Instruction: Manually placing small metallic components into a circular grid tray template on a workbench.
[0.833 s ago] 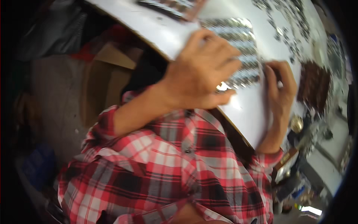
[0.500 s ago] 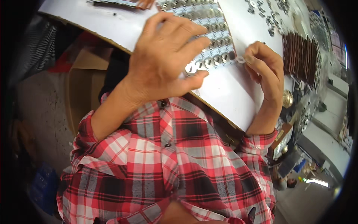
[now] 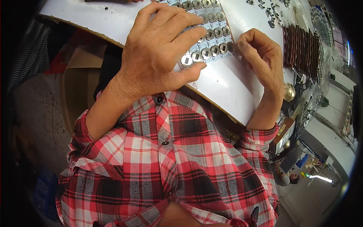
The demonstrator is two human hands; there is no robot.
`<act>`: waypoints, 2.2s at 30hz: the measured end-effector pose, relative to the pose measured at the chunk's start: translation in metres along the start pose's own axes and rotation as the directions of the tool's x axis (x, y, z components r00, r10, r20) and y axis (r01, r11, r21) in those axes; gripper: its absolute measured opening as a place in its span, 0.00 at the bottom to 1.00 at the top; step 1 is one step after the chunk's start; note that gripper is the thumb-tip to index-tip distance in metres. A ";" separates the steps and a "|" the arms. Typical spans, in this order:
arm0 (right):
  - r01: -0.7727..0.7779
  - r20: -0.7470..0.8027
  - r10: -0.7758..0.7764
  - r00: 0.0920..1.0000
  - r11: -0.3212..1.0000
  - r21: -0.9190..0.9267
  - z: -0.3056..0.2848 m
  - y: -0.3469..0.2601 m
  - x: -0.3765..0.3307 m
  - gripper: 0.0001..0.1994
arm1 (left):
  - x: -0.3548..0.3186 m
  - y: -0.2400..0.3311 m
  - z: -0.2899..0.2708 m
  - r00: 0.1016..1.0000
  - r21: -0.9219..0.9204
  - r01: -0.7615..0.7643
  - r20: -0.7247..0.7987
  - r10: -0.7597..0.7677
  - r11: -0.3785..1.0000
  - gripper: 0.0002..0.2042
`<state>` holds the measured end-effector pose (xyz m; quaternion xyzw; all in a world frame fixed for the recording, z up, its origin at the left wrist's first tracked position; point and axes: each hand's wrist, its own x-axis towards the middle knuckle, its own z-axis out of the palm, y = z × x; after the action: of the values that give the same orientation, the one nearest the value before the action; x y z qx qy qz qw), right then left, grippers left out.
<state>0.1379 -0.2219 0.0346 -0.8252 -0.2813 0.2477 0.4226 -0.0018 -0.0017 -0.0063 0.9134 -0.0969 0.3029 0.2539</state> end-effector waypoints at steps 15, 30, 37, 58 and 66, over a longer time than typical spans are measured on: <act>-0.031 -0.012 0.033 0.999 0.991 0.133 0.001 -0.003 -0.007 0.07 | -0.002 -0.002 0.000 1.000 0.004 0.009 0.003 -0.009 1.000 0.27; 0.047 -0.059 -0.043 0.997 0.996 0.076 0.013 -0.006 -0.011 0.08 | -0.002 -0.002 -0.001 1.000 0.006 0.015 0.022 -0.015 1.000 0.27; 0.140 -0.093 -0.134 0.987 0.988 0.068 0.015 0.003 -0.007 0.07 | 0.001 -0.001 -0.003 0.999 -0.015 0.023 0.032 -0.023 1.000 0.27; 0.077 -0.230 -0.373 0.899 0.651 -0.755 0.084 -0.035 -0.030 0.54 | -0.008 -0.024 0.003 0.946 -0.256 -0.099 -0.325 0.010 0.962 0.25; 0.099 -0.246 -0.337 0.909 0.747 -0.657 0.076 -0.033 -0.032 0.50 | -0.017 -0.013 -0.007 0.977 -0.395 0.033 -0.182 -0.113 0.918 0.17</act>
<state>0.0574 -0.1850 0.0288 -0.9093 -0.3642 -0.0639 0.1909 -0.0145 0.0129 -0.0171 0.8124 -0.0947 0.3586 0.4499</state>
